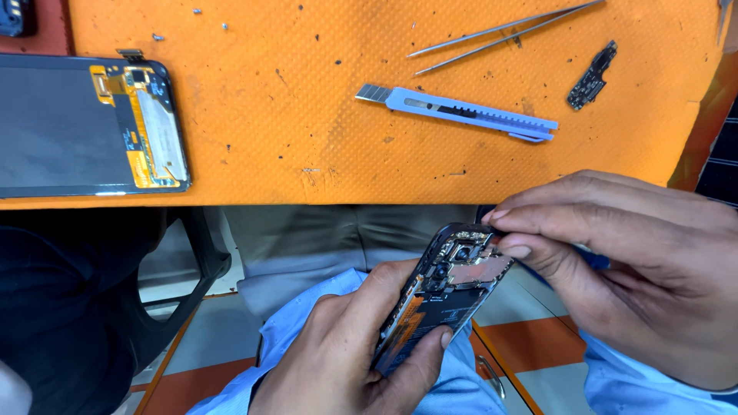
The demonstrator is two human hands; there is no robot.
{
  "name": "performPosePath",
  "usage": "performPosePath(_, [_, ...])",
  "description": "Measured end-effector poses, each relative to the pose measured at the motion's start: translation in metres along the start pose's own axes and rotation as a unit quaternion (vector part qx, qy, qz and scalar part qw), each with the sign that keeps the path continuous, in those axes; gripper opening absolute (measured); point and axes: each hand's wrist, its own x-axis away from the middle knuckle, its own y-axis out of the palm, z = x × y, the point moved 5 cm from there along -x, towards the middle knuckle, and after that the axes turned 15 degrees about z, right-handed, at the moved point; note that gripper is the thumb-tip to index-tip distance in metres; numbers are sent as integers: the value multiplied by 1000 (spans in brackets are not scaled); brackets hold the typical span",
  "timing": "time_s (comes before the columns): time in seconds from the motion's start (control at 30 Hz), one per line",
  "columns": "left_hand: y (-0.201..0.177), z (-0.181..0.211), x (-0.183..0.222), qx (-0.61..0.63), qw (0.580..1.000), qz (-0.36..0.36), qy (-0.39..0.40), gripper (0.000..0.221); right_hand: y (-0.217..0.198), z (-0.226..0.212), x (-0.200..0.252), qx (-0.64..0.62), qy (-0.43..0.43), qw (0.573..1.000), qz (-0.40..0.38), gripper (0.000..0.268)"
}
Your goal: The person disassembles a phone by removing internal components, handles a replacement screen and battery, and attempts to reassemble the device using a cable at a repair bench.
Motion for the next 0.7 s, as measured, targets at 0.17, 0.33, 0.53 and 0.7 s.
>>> performPosePath(0.17, [-1, -5, 0, -16, 997, -15, -79, 49, -1, 0, -4, 42, -38, 998, -27, 17])
performPosePath(0.33, [-3, 3, -4, -12, 1000, 3, -22, 47, 2, -1, -5, 41, -41, 998, -24, 18])
performPosePath(0.53, [-5, 3, -3, -4, 999, -14, -49, 47, 3, 9, 0, 2, 2, 1000, -24, 18])
performPosePath(0.7, [-5, 7, -4, -21, 1000, -10, 2, 50, 3, 10, 5, -44, 1, 999, -15, 22])
